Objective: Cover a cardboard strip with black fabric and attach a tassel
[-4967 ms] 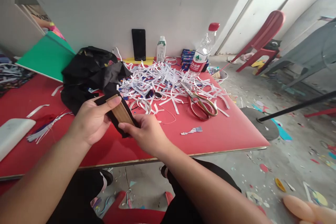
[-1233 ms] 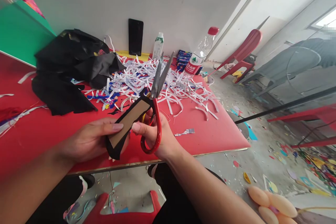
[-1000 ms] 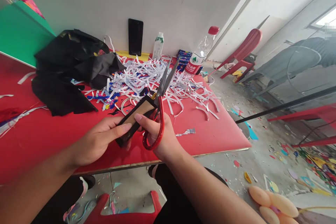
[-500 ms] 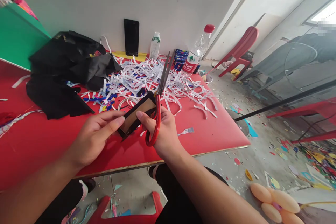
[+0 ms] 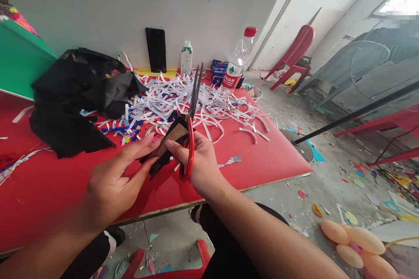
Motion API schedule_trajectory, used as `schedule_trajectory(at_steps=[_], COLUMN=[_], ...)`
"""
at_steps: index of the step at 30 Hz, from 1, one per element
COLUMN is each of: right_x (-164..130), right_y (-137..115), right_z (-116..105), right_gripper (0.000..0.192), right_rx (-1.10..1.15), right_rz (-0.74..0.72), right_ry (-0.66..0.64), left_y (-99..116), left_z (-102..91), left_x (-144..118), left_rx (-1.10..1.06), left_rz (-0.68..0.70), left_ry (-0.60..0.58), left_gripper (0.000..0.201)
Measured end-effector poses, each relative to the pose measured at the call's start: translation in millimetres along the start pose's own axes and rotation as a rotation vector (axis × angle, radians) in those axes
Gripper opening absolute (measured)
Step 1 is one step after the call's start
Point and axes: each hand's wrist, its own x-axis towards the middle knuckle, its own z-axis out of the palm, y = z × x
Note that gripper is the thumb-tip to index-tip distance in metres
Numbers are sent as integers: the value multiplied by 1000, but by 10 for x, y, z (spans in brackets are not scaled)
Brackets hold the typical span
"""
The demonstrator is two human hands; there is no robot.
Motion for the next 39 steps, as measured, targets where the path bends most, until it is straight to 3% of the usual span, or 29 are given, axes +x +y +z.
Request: schedule_trajectory(at_steps=[4, 7, 10, 12, 13, 16, 17, 18, 21, 24, 27, 30, 39], right_x=[-7, 5, 25, 31, 31, 30, 31, 33, 27, -39, -172, -300, -377], right_y=[-25, -9, 8, -1, -11, -41, -47, -51, -92, -215, -368, -447, -416], right_z=[3, -11, -34, -44, -46, -57, -68, -84, -160, -210, -176, -81, 89], right_gripper=[33, 33, 33, 33, 33, 36, 39, 44, 54, 53, 62, 75, 68], right_rx=[-6, -4, 13, 8, -6, -40, -30, -19, -46, -217, -362, -371, -197], right_rz=[17, 32, 37, 32, 26, 14, 12, 13, 10, 64, 231, 344, 400], right_ry=[-9, -6, -32, -82, -108, -123, -101, -76, -63, -170, -314, -384, -498], left_y=[-42, -28, 57, 113, 127, 108, 86, 61, -10, -38, -17, 17, 103], left_z=[-46, -52, -44, -50, -59, -89, -96, -101, -123, -178, -230, -228, -166], left_x=[-98, -123, -49, 41, 88, 203, 229, 251, 313, 383, 430, 437, 429], left_rx=[-92, -203, -268, -337, -397, -650, -712, -760, -859, -963, -984, -951, -1079], left_rz=[-68, -170, -326, -506, -620, -940, -1010, -1061, -1106, -1068, -1010, -958, -950], left_ry=[-97, -132, -35, 88, 62, -336, -391, -376, -43, 164, 268, 400, 522], left_gripper=[73, 66, 55, 59, 57, 26, 25, 25, 28, 25, 24, 19, 15])
